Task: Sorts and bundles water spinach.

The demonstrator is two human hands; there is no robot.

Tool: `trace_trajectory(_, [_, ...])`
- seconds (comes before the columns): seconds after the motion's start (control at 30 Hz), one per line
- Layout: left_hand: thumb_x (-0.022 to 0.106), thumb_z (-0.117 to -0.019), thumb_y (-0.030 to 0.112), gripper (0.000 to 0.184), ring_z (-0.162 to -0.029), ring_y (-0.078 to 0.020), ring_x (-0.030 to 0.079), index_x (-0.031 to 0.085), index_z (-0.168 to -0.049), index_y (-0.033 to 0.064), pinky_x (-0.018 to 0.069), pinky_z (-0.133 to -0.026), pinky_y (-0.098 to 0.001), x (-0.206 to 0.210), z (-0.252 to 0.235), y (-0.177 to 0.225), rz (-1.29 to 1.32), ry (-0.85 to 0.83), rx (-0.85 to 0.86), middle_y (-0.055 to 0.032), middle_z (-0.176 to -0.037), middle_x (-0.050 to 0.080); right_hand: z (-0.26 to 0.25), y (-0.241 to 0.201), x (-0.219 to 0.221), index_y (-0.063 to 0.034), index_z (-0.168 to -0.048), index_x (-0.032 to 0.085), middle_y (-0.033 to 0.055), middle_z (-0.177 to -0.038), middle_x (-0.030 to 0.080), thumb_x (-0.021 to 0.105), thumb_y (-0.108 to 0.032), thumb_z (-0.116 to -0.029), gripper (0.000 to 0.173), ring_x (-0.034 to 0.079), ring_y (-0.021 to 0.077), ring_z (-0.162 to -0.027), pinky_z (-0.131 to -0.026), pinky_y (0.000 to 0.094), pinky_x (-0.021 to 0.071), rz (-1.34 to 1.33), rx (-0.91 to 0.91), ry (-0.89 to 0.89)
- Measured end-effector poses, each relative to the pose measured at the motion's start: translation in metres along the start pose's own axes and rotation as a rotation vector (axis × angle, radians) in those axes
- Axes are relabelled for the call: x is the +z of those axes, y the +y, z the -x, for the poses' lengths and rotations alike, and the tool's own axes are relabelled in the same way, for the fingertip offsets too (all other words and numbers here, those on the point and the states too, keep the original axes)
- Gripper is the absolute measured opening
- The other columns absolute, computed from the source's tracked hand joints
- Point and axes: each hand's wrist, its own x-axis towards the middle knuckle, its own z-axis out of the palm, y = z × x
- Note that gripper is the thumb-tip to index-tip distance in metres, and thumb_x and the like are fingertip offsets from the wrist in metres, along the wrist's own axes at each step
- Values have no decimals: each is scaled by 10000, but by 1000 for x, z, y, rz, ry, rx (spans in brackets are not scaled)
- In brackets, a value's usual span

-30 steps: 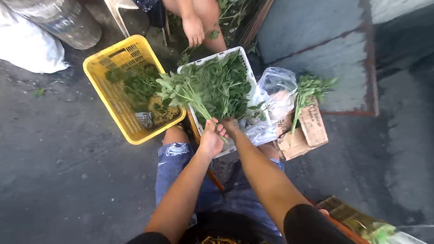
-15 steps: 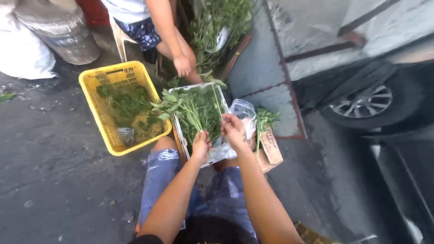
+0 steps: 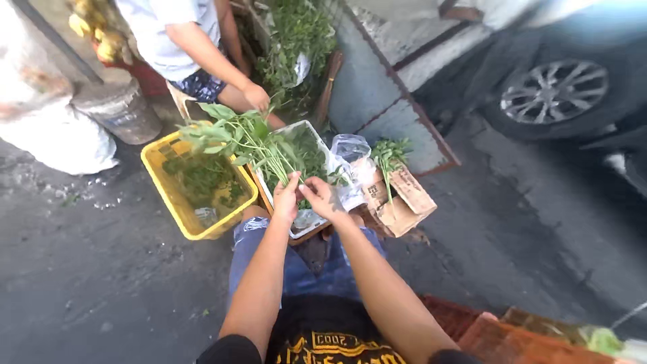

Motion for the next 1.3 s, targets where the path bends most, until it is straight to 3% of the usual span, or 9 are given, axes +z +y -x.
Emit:
trace_trajectory(0.23, [517,-1078,355,211,-471,-43,469,597,-1137,169,484,-485,-240,-26,-6,42,-69,-20,68,84,-590,469,7,49,-18,-13,-1157,681,169,-1044,714,508,-254,-1078,306,702,293,-983,-917,510,564,218,-219,-111])
trace_trajectory(0.33, [433,-1098,424,236,-470,-19,436,585,-1041,253,446,-491,-211,-46,-6,65,-104,-38,60,124,-559,403,20,81,-61,-35,-1371,578,186,-1212,681,611,-382,-1035,485,675,276,-1092,-1009,479,531,31,-36,-208])
trace_trajectory(0.53, [313,-1114,457,425,-441,-49,389,523,-815,239,414,-473,-204,-68,-13,78,-125,-31,40,100,-524,347,62,180,-159,-127,-1357,593,83,-1029,720,509,-445,-1065,440,706,216,-846,-754,414,605,-548,418,172])
trace_trajectory(0.63, [331,-1113,440,438,-424,-67,383,497,-771,221,410,-458,-220,-52,-14,69,-126,-14,32,86,-513,342,134,230,-143,-92,-1127,627,40,-763,567,454,-531,-1058,477,547,160,-597,-547,357,500,-369,829,30])
trace_trajectory(0.73, [330,-1110,467,406,-405,-29,390,542,-849,240,398,-436,-197,-33,-15,53,-101,-68,-16,116,-493,349,230,226,-81,-146,-1183,626,61,-906,645,369,-677,-1032,609,646,191,-735,-613,398,560,-645,1132,-187])
trace_trajectory(0.87, [399,-1098,446,269,-434,-22,394,586,-1039,261,408,-447,-205,-25,-14,38,-89,-81,-74,120,-548,373,249,177,-22,-233,-1236,627,20,-1042,711,170,-663,-1050,654,683,168,-952,-789,429,582,-1050,1073,127])
trace_trajectory(1.0, [458,-1097,341,204,-430,-57,376,605,-1137,206,395,-434,-224,-12,-7,30,-59,-113,-121,82,-564,364,222,206,-48,-17,-1418,545,235,-1314,630,332,-273,-1137,435,622,365,-1211,-968,576,520,-150,875,-52])
trace_trajectory(1.07, [464,-1097,298,196,-437,-70,389,613,-1132,176,402,-446,-233,-4,-3,28,-19,-131,-140,71,-561,378,183,192,-79,32,-1327,605,338,-1305,590,595,-211,-996,411,572,519,-1227,-999,708,463,292,588,19])
trace_trajectory(1.3, [412,-1111,249,220,-438,-76,407,590,-1056,133,427,-463,-233,15,14,11,181,-141,-218,49,-560,410,61,48,-33,-63,-1301,656,107,-1158,709,535,-400,-1038,445,693,192,-1044,-956,418,576,-24,-34,38])
